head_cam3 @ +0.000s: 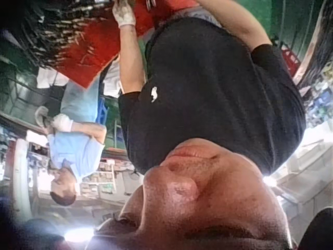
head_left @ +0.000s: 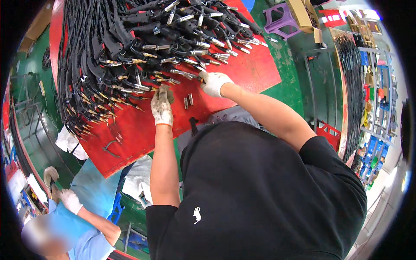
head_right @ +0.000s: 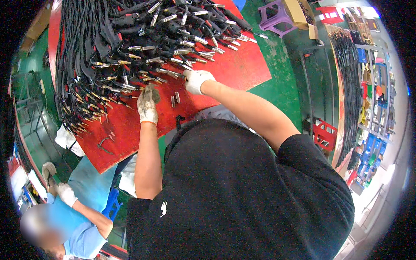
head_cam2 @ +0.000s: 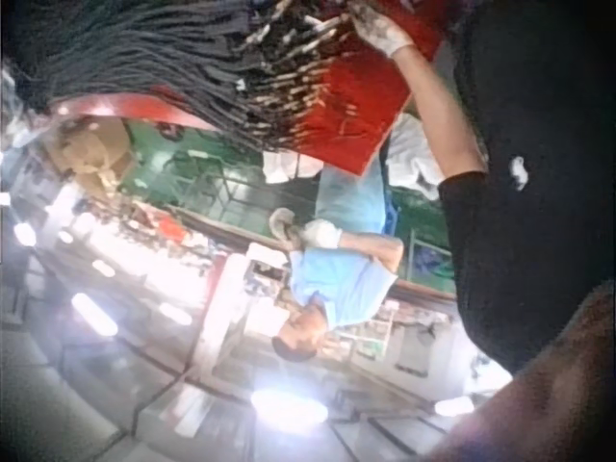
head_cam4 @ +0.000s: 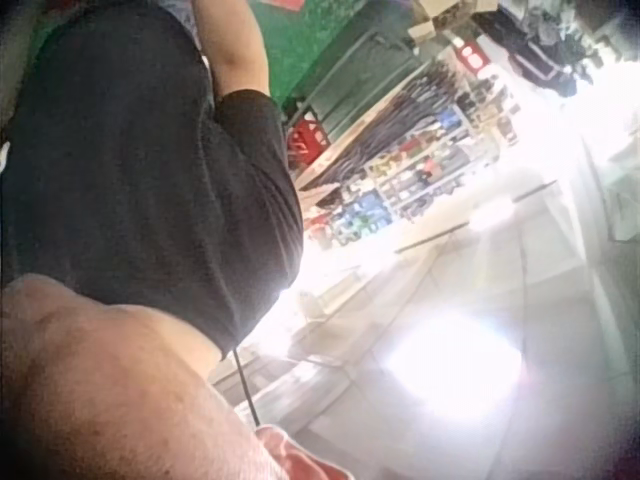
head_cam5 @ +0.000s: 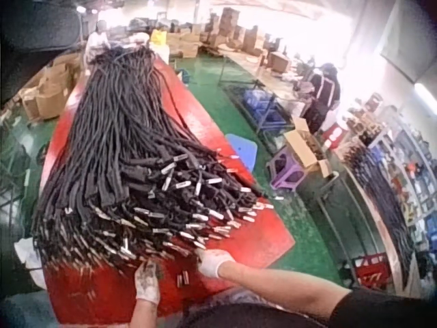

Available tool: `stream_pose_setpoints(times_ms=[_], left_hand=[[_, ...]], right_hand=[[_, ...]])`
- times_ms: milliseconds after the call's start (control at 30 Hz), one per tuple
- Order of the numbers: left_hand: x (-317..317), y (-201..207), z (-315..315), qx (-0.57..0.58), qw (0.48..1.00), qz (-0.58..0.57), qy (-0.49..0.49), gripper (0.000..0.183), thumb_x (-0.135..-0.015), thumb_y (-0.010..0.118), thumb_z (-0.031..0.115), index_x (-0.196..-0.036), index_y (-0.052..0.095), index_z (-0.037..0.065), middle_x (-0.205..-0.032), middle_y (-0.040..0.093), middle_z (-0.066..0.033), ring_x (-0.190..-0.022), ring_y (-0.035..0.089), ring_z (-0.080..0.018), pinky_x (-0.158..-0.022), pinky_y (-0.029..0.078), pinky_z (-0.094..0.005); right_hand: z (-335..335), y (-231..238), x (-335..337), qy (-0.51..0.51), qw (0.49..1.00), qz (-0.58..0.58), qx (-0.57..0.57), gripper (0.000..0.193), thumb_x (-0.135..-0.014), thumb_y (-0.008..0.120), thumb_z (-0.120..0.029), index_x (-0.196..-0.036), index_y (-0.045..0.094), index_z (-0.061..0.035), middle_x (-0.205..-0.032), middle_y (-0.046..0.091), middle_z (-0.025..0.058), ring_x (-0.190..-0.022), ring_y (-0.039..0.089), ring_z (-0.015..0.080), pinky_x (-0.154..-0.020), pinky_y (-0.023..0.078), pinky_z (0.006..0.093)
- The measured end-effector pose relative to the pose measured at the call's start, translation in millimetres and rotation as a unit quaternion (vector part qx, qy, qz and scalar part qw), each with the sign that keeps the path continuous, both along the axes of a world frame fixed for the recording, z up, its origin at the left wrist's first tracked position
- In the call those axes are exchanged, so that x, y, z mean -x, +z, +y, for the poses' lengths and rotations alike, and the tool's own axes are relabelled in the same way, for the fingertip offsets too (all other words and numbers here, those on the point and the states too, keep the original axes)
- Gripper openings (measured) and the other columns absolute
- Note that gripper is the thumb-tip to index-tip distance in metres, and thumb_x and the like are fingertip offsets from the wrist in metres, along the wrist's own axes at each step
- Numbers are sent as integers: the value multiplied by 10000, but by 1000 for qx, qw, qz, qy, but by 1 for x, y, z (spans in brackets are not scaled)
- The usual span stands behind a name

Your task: The recorder is inspecting and organizing a large bundle of black cables with metal connectors on a red workbench.

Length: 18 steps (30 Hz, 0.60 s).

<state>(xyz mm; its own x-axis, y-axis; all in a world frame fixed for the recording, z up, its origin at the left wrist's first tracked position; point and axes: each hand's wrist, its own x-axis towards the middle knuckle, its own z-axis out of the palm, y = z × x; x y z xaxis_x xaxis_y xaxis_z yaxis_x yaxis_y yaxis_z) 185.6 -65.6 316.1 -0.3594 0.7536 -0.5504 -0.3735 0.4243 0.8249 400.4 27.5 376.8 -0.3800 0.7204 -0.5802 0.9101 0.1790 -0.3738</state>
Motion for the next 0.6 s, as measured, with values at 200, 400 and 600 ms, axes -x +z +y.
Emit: stream_pose_setpoints(times_ms=[200,400,600], left_hand=[[-6,-16,17,14,999,-41,0,504,-987,612,486,-1177,653,22,-964,691,-69,-827,642,-149,-758,526,-326],[-33,-11,62,29,988,-87,126,596,-971,615,504,-1274,583,-8,-1116,687,-154,-948,673,-252,-825,543,-391],[-44,-31,92,55,939,-195,279,312,-1023,568,418,-1138,606,130,-1022,680,-47,-879,608,-210,-750,461,-393]], right_hand=[[9,3,1,27,999,34,-20,323,-931,492,-250,-1172,617,-74,-1095,699,245,-1049,669,406,-899,515,505],[24,1,0,41,990,118,61,423,-947,566,-299,-1289,556,-50,-1148,671,278,-1096,647,420,-950,497,494],[27,2,-5,46,983,149,93,380,-944,552,-265,-1248,569,-37,-1168,656,275,-1116,631,416,-952,489,486]])
